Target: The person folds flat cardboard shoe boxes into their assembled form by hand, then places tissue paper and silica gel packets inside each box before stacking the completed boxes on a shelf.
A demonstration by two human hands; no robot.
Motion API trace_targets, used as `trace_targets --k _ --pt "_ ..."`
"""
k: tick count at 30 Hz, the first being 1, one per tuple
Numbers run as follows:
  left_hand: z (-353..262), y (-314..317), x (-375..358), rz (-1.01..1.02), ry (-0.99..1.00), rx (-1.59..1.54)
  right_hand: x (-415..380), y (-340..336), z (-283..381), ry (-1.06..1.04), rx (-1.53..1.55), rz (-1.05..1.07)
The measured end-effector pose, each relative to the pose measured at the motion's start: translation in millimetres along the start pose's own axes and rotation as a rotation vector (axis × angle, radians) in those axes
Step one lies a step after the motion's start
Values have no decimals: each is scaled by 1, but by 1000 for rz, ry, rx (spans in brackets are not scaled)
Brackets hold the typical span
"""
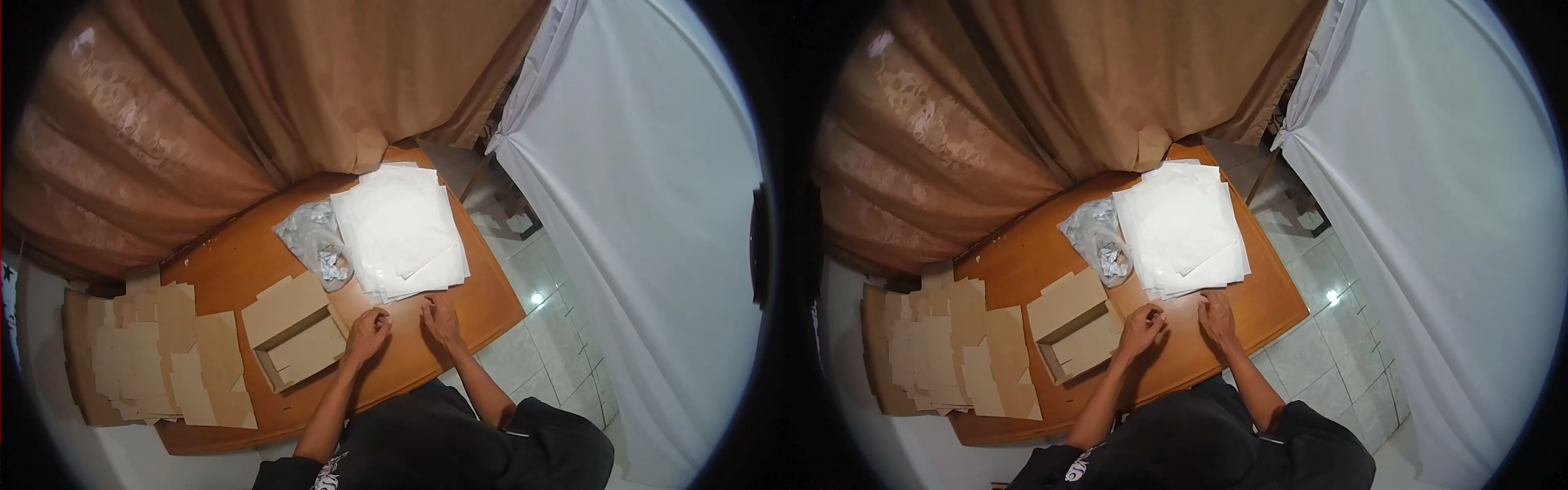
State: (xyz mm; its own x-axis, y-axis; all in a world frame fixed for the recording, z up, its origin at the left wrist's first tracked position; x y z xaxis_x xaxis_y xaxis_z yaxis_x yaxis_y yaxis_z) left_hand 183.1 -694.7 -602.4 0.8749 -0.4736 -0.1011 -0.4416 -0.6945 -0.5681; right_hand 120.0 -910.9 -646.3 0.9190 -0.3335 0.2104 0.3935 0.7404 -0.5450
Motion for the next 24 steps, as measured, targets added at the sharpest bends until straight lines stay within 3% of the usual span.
trace_targets --k 5,11,14,18,24 --pt "-10 52 72 23 -82 143 48 -20 -34 -65 -51 73" --pt "-5 95 137 -139 58 406 106 -16 -76 -140 -125 195" --pt "-3 112 145 -217 83 589 125 -10 -79 -165 -219 251" --pt "-6 115 151 -140 -4 658 135 -3 -94 -209 -340 368" --pt "-19 113 144 -98 -52 716 124 -3 -96 -192 -243 349"
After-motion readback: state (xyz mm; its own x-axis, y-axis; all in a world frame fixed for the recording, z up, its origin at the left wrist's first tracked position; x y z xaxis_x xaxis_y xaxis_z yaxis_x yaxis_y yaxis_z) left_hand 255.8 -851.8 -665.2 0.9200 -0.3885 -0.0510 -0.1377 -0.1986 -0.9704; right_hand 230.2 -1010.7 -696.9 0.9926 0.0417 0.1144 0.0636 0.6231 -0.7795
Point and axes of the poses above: each hand's wrist, its own x-axis towards the middle knuckle, its own y-axis out of the palm, z = x × y, the point moved 2 cm from there along x, towards the middle knuckle, and after that the axes turned 11 degrees about x, right-handed, at the moved point
